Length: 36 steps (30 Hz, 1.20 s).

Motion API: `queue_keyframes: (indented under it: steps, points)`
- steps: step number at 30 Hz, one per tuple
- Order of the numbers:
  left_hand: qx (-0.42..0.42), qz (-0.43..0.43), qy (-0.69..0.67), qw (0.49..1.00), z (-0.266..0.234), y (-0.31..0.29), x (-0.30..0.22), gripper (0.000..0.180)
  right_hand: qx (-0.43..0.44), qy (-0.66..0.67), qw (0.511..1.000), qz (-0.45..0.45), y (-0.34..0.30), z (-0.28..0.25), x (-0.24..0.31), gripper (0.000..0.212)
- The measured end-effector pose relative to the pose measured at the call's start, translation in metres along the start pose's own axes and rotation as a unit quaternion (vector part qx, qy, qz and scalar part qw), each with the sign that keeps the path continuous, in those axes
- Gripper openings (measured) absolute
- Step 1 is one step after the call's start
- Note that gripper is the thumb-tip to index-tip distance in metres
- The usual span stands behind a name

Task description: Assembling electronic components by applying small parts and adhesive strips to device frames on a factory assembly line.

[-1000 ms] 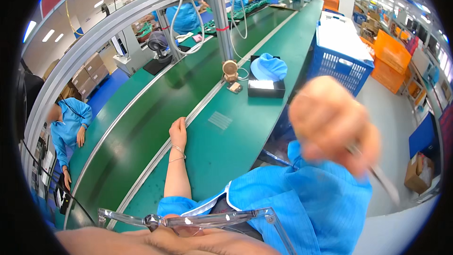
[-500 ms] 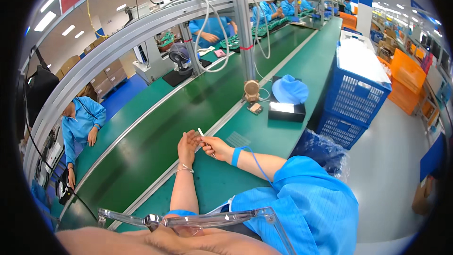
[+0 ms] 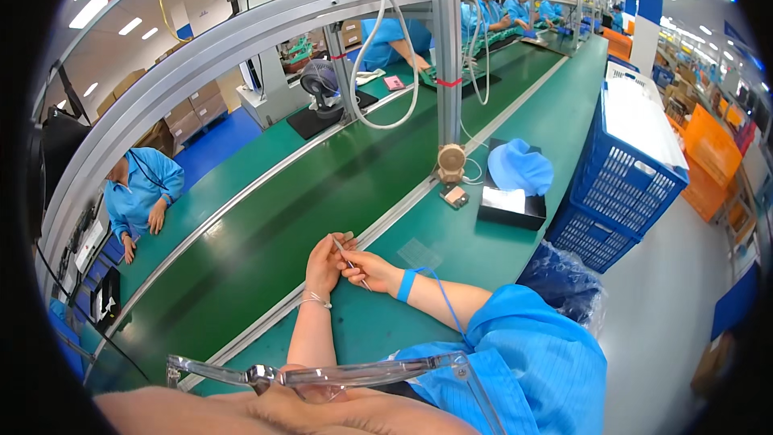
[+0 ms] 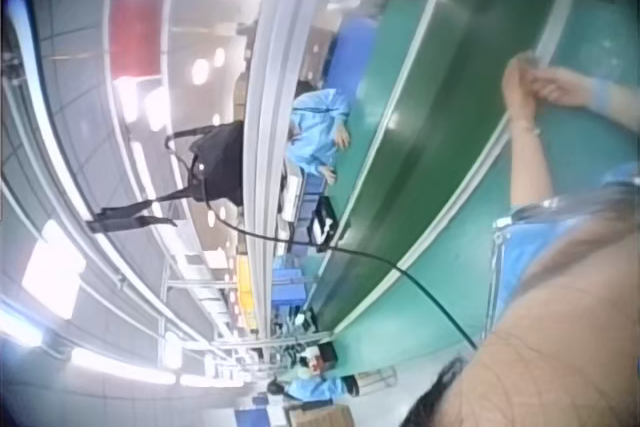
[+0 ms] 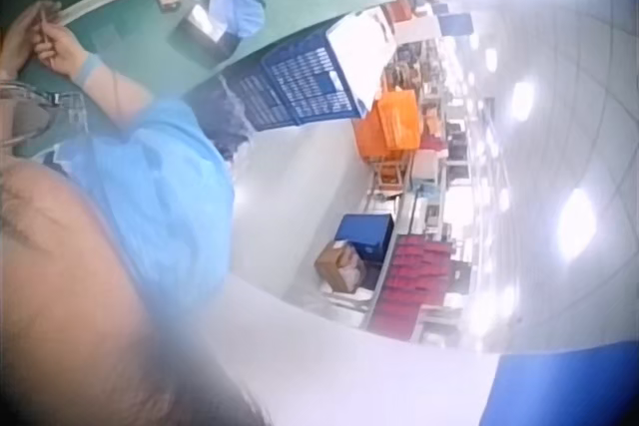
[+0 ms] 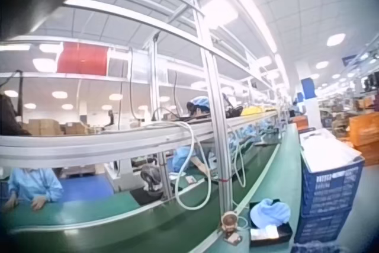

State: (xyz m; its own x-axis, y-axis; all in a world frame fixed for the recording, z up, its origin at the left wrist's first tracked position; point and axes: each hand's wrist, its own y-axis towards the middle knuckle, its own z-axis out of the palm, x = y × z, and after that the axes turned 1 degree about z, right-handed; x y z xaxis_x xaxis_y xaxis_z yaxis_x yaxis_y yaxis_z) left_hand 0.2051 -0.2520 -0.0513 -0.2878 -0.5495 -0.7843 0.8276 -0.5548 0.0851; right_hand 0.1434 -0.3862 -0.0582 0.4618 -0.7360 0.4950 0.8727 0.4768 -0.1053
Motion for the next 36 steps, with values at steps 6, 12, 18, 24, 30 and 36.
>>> queue_keyframes:
  steps: [6, 12, 18, 24, 30, 36]
  points:
    - [-0.005, -0.004, -0.019, 1.0, -0.005, 0.0, 0.001, 0.024, 0.006, -0.023, 1.0, -0.007, 0.001, 0.002, -0.001, 0.024]
    - [-0.018, -0.005, 0.003, 1.0, -0.001, -0.001, 0.0, 0.022, 0.01, -0.044, 0.999, -0.009, 0.0, 0.002, -0.002, 0.025]
    - [-0.026, -0.006, 0.017, 1.0, -0.001, -0.002, 0.0, 0.022, -0.008, -0.06, 0.998, -0.017, -0.001, 0.003, -0.004, 0.03]
    - [-0.03, -0.02, 0.025, 0.999, 0.006, -0.006, -0.003, 0.023, -0.027, -0.059, 0.997, -0.03, -0.002, 0.005, -0.008, 0.034]
    - [-0.009, -0.018, 0.049, 0.999, -0.004, 0.002, 0.006, 0.025, -0.049, -0.048, 0.998, -0.018, -0.001, 0.005, -0.005, 0.037]
    - [-0.018, -0.008, 0.037, 0.999, -0.003, 0.0, -0.001, 0.026, -0.041, -0.038, 0.998, -0.019, -0.001, 0.013, -0.003, 0.037]
